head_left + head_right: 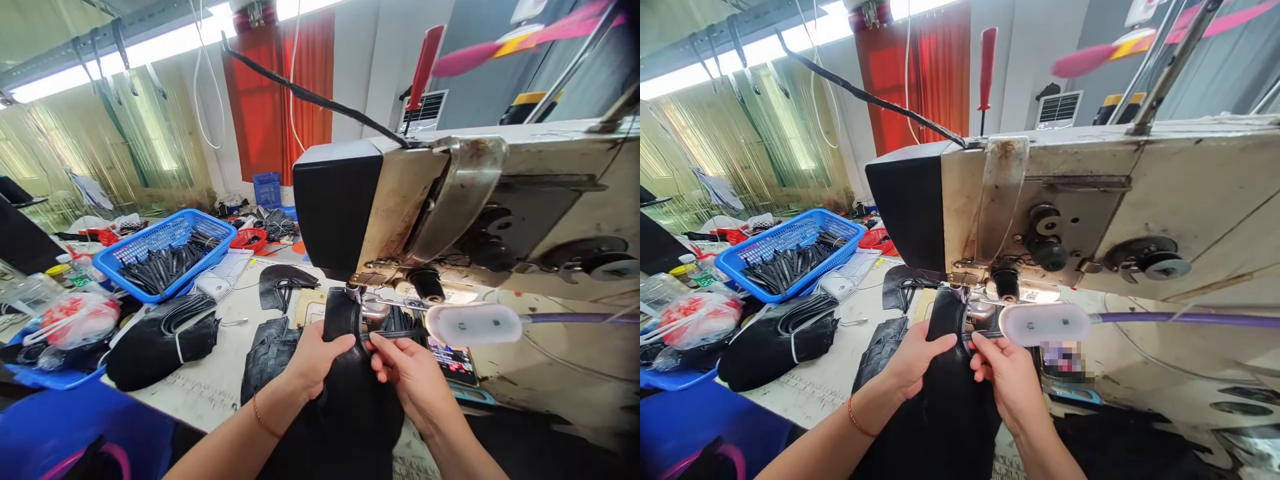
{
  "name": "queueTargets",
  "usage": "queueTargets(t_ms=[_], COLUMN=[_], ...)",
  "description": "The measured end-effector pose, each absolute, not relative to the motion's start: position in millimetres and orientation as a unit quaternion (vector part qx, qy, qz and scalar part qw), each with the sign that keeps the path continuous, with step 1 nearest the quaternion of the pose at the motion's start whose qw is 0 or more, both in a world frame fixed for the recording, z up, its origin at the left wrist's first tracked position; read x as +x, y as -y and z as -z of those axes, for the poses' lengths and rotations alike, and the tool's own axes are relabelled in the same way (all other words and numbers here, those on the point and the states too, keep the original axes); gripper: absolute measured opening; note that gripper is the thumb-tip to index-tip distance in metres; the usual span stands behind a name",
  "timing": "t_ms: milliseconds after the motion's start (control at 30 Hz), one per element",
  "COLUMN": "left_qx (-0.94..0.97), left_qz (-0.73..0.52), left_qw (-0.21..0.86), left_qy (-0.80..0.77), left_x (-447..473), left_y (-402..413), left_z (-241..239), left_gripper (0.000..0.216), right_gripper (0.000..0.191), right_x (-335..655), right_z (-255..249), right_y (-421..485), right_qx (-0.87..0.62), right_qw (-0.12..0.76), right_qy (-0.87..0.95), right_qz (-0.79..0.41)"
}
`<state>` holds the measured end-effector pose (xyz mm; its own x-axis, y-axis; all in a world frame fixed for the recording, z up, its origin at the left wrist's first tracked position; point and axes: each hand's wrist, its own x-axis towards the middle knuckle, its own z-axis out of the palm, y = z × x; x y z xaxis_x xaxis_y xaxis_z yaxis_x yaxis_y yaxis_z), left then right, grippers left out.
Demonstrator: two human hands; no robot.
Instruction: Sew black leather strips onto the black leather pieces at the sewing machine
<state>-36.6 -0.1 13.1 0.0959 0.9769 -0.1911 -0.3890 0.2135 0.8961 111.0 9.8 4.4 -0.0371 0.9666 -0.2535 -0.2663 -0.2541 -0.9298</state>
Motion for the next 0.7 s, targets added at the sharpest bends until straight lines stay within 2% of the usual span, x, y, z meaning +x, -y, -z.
queueTargets(t_ms=[200,700], left_qx=[0.341,0.338], left_qz=[-0.523,-0.513], left_qw=[0.660,0.654], left_qy=[-0.418,-0.441], left_x=[-36.5,-36.3], left_y=[0.3,-0.9], left_z=[-12.8,-14.6], left_gripper=[0.038,0.035], right_gripper=[0.052,0.047], right_x=[110.8,110.7], right_z=[-4.4,-3.5], right_y=[-9.5,-6.3], right_qx=[-0.485,-0.481], right_qw=[0.491,0.497], right_qy=[0.374,0.382], right_qz=[-0.619,-0.613])
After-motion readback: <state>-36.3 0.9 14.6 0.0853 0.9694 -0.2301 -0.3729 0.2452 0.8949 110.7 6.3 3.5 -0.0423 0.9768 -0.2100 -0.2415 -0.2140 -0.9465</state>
